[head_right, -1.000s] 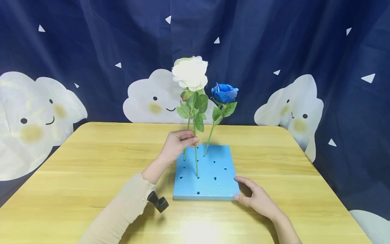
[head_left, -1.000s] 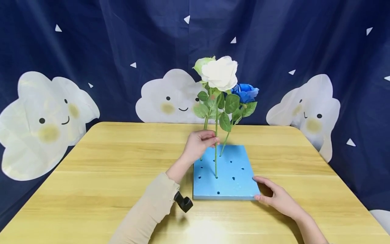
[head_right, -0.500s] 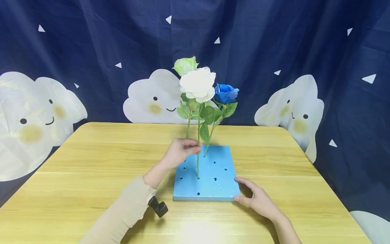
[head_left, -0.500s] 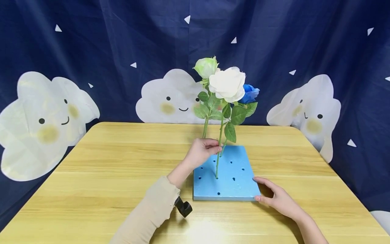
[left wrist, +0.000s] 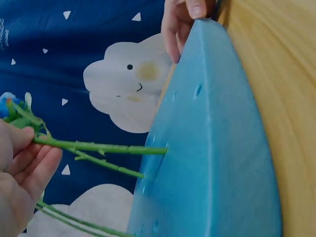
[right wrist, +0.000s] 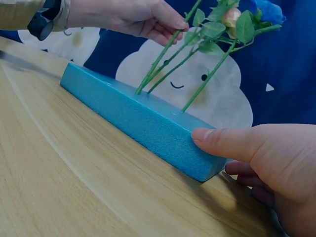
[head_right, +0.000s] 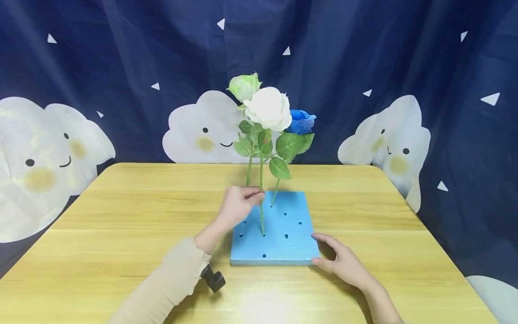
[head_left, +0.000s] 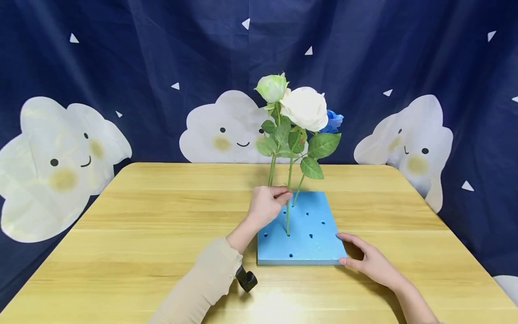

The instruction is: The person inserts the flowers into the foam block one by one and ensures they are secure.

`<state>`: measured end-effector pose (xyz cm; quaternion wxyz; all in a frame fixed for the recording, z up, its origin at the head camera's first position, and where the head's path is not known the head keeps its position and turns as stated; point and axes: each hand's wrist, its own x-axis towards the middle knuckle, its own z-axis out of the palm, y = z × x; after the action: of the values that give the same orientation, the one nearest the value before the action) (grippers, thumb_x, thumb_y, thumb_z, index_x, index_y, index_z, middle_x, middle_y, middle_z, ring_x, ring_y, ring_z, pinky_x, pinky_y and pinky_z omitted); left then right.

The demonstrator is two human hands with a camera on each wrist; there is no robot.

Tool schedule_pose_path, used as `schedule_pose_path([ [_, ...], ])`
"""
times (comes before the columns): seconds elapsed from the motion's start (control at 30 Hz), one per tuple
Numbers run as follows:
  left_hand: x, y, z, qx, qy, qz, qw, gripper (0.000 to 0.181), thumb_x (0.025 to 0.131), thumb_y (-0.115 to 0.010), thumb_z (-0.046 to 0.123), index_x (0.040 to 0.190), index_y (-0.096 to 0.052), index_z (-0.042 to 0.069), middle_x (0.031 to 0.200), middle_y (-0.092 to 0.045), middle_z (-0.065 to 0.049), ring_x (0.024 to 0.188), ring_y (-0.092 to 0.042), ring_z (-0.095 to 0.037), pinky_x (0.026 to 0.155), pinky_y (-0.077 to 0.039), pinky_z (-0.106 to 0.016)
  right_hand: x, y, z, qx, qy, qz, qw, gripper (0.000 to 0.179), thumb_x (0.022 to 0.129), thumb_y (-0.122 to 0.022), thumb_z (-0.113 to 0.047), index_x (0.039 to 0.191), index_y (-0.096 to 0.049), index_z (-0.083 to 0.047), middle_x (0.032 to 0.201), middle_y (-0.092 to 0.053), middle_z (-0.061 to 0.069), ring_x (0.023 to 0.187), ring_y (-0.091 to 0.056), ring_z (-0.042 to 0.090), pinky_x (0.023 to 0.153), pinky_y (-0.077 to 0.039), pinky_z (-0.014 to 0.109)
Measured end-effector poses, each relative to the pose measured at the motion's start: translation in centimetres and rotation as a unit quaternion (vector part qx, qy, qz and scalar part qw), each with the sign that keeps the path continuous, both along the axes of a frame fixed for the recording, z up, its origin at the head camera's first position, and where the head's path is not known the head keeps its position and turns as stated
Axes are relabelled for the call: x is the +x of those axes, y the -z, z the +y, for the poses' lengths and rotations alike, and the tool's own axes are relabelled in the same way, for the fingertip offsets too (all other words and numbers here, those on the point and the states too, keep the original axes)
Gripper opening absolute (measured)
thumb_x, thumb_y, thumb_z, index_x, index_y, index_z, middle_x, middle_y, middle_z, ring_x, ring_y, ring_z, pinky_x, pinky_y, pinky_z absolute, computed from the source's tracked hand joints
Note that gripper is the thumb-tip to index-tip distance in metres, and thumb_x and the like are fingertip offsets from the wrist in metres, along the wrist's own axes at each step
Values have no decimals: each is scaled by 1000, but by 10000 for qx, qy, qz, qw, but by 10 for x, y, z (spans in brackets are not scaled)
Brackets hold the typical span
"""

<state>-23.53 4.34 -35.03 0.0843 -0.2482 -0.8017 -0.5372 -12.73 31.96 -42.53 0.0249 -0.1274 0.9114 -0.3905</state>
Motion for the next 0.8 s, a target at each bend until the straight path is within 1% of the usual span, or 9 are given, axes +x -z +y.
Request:
schedule_pose_path([
  [0.07,1,1,3,-100,-151,273,9995,14,86,-66,9,91,-73,-1,72,-69,-8,53,-56,-7,45,-40,-18,0,0,1,38,17,11,10000,58,85,-66,-35,136,-45,-16,135,-48,7,126,-39,33,97,-36,43],
  [0.13,2,1,5,-180,-244,416,9987,14,86,-66,9,91,-73,-1,70,-68,-6,51,-52,-5,46,-41,-17,0,0,1,50,26,4,10000,58,85,-66,-35,136,-46,-17,135,-48,6,126,-39,32,97,-37,37],
  [0.23,2,1,5,-177,-220,390,9988,11,86,-65,9,86,-73,1,70,-68,-5,54,-53,-5,50,-43,-18,1,0,1,59,19,5,10000,58,85,-66,-35,136,-46,-18,135,-48,6,126,-39,32,97,-36,42],
  [0.33,1,0,5,-249,-77,410,9988,9,86,-65,8,81,-72,4,66,-65,-2,53,-52,-7,50,-42,-19,1,0,1,42,26,19,10000,58,85,-66,-34,136,-45,-17,135,-48,7,126,-39,33,96,-34,49],
  [0.47,3,0,4,-463,172,255,9985,10,86,-66,9,88,-73,3,77,-70,-3,64,-60,-8,57,-47,-18,1,-1,1,52,54,57,10000,58,85,-66,-34,136,-46,-16,135,-48,7,126,-39,33,95,-34,50],
  [0.53,4,2,5,-483,242,83,9985,12,86,-66,10,92,-73,1,83,-71,-5,70,-63,-11,61,-49,-18,1,-1,1,47,49,57,10000,58,85,-66,-34,136,-46,-16,135,-48,7,126,-39,32,96,-35,46],
  [0.6,4,4,5,-462,238,-48,9986,13,86,-66,10,94,-72,1,86,-71,-7,73,-64,-13,62,-49,-18,1,-1,1,18,32,30,10000,58,85,-66,-35,136,-46,-16,135,-48,7,126,-39,32,97,-36,37],
  [0.73,3,8,5,-411,201,-164,9988,13,85,-66,10,93,-72,1,87,-71,-7,73,-64,-13,63,-49,-19,0,1,1,-98,6,-6,10000,57,85,-66,-34,136,-46,-17,135,-48,6,127,-37,32,95,-32,17],
  [0.8,2,10,5,-391,193,-223,9988,13,85,-67,11,93,-73,2,87,-71,-7,73,-64,-12,63,-49,-19,0,2,1,-135,-1,6,9999,57,85,-66,-34,136,-46,-17,135,-48,6,127,-37,32,94,-30,13],
])
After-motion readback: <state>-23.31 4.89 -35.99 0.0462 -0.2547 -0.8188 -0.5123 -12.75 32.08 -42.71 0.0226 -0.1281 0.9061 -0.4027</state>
